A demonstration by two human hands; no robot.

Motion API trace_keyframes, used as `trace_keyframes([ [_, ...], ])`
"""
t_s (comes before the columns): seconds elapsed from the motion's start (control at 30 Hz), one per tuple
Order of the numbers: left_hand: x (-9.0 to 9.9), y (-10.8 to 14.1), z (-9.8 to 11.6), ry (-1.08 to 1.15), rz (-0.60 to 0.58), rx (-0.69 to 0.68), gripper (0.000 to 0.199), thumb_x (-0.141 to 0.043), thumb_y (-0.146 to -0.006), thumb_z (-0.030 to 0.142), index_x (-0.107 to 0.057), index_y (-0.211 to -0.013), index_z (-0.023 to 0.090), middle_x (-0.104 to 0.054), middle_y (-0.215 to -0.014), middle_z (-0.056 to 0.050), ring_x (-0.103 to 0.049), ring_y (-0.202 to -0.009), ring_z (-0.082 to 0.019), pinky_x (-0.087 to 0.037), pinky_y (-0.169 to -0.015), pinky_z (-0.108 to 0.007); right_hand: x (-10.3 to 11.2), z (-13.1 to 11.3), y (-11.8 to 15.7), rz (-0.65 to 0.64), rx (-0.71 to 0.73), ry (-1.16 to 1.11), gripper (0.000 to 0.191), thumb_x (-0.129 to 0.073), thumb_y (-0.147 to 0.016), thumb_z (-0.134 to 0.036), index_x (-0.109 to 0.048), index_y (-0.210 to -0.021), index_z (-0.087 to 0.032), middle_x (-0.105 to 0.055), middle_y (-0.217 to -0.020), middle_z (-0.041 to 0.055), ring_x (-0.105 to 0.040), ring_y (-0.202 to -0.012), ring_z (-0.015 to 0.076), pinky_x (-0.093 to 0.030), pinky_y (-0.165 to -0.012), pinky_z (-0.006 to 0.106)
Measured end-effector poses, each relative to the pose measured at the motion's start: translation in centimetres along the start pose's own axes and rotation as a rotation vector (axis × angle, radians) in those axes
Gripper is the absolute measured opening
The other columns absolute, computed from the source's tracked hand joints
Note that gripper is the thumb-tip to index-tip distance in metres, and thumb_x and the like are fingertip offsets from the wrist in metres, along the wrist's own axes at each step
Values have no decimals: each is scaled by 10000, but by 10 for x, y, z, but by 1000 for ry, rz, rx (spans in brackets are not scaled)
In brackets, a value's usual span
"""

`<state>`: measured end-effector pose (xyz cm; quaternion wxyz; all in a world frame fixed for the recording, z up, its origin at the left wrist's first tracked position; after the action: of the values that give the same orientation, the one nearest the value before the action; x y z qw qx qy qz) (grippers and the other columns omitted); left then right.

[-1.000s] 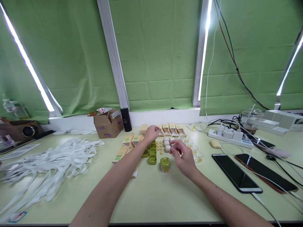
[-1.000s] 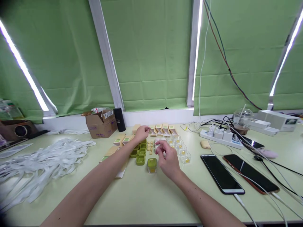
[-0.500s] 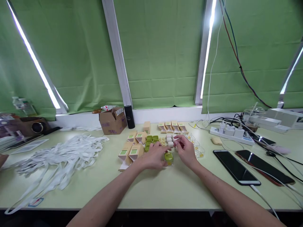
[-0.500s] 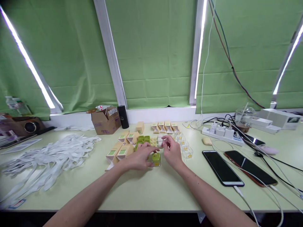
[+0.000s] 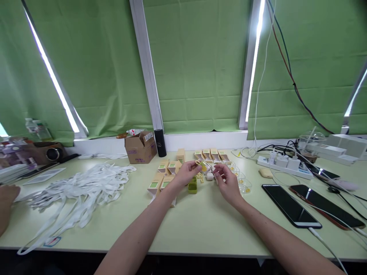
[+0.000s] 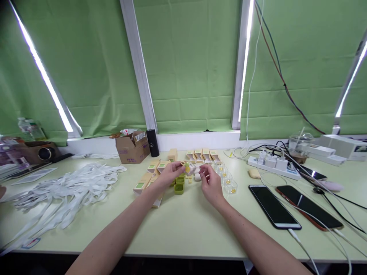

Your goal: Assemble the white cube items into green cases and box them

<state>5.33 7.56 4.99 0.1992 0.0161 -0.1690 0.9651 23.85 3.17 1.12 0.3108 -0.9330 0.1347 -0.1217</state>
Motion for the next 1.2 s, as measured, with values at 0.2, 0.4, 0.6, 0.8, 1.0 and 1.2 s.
trace_keyframes([
  [0.2, 5, 6, -36, 604, 15, 148, 441, -900, -762, 540, -718, -927, 174, -736, -938, -115, -613, -759, -166, -496, -715, -302, -6, 1, 3, -18, -14, -57, 259, -607, -967, -404, -649, -1152, -228, -711, -968, 54, -668, -857, 205, -525, -686, 322],
  [0.4, 12, 11, -35, 575, 64, 114, 391, -904, -786, 490, -722, -902, 165, -731, -950, -101, -643, -807, -170, -522, -744, -294, -27, 1, -4, -102, -133, -285, 371, -704, -896, -519, -676, -1120, -224, -706, -968, 54, -673, -794, 191, -528, -603, 300],
  [0.6, 11, 12, -34, 474, 80, 52, 419, -974, -708, 445, -765, -939, 165, -715, -883, -29, -617, -744, -106, -500, -723, -237, -51, 0, -10, -220, -366, -596, 559, -798, -761, -729, -673, -955, -220, -733, -910, 66, -737, -717, 227, -568, -544, 327],
  [0.8, 3, 14, -27, 330, -36, -24, 664, -993, -676, 368, -755, -1273, 202, -761, -1170, -125, -705, -1012, -224, -559, -866, -327, -57, -3, 1, -274, -408, -789, 550, -880, -724, -650, -678, -1049, -254, -776, -930, 57, -772, -780, 258, -633, -660, 405],
  [1.0, -3, 17, -17, 271, -74, -88, 588, -941, -745, 349, -765, -1292, 223, -741, -1290, -144, -696, -1137, -267, -562, -964, -364, -44, -5, 2, -183, -309, -721, 554, -919, -726, -541, -678, -1142, -267, -765, -1064, 71, -758, -938, 263, -681, -825, 492],
  [1.2, 0, 16, -19, 217, -17, -82, 649, -959, -724, 404, -753, -1310, 218, -756, -1242, -141, -708, -1092, -252, -563, -942, -360, -47, -8, 6, -199, -251, -645, 603, -941, -707, -480, -636, -1192, -293, -676, -1266, 60, -737, -997, 235, -685, -856, 464],
])
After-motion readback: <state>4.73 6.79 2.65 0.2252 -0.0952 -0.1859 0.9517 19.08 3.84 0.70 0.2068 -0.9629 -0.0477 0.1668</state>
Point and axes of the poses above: each hand's wrist, its own y-axis away from the middle knuckle, its own x-axis out of the back of the hand, z = x × y, the point moved 8 cm from there along -y, towards the middle knuckle
